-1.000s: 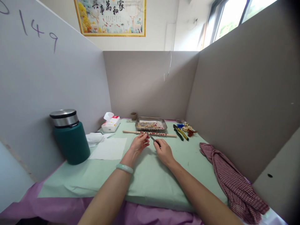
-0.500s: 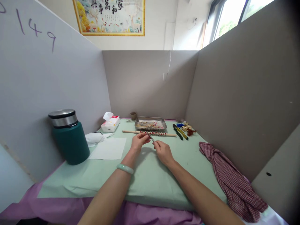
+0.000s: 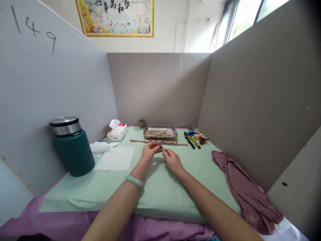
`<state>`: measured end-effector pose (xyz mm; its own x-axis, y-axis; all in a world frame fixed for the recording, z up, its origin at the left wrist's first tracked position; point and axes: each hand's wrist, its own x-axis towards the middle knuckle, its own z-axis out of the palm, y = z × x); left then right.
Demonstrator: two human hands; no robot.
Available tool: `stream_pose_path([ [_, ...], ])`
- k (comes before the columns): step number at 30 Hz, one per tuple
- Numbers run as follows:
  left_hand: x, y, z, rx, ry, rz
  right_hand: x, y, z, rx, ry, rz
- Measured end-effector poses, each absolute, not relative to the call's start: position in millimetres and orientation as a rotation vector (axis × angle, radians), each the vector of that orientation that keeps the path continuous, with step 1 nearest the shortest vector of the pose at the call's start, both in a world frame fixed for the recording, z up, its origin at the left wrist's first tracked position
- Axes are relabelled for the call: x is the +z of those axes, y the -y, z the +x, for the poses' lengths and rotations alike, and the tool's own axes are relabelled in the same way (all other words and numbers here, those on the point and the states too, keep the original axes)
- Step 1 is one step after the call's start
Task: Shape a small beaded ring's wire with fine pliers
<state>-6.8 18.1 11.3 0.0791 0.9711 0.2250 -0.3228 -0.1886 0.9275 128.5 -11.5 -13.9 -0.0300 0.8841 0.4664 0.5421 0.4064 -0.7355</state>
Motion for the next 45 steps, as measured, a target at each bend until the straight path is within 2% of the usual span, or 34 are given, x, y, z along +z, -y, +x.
stream_pose_path([
  [6, 10, -19, -7, 1.379, -0.739, 1.127, -16, 10, 130, 0.235, 1.732, -1.309],
  [17, 15, -14, -10, 1.339, -0.742, 1.233, -14, 12, 131, 0.275, 1.793, -1.207],
  [28, 21, -13, -15, 1.341, -0.705, 1.406, -4, 20, 131, 0.684, 1.715, -1.013],
  [37, 20, -5, -6, 1.074, -0.781, 1.700, 1, 19, 131, 1.096, 1.462, -0.943],
  [45, 15, -5, -5, 1.091, -0.862, 1.769, 7, 16, 141, 1.335, 1.396, -0.888],
])
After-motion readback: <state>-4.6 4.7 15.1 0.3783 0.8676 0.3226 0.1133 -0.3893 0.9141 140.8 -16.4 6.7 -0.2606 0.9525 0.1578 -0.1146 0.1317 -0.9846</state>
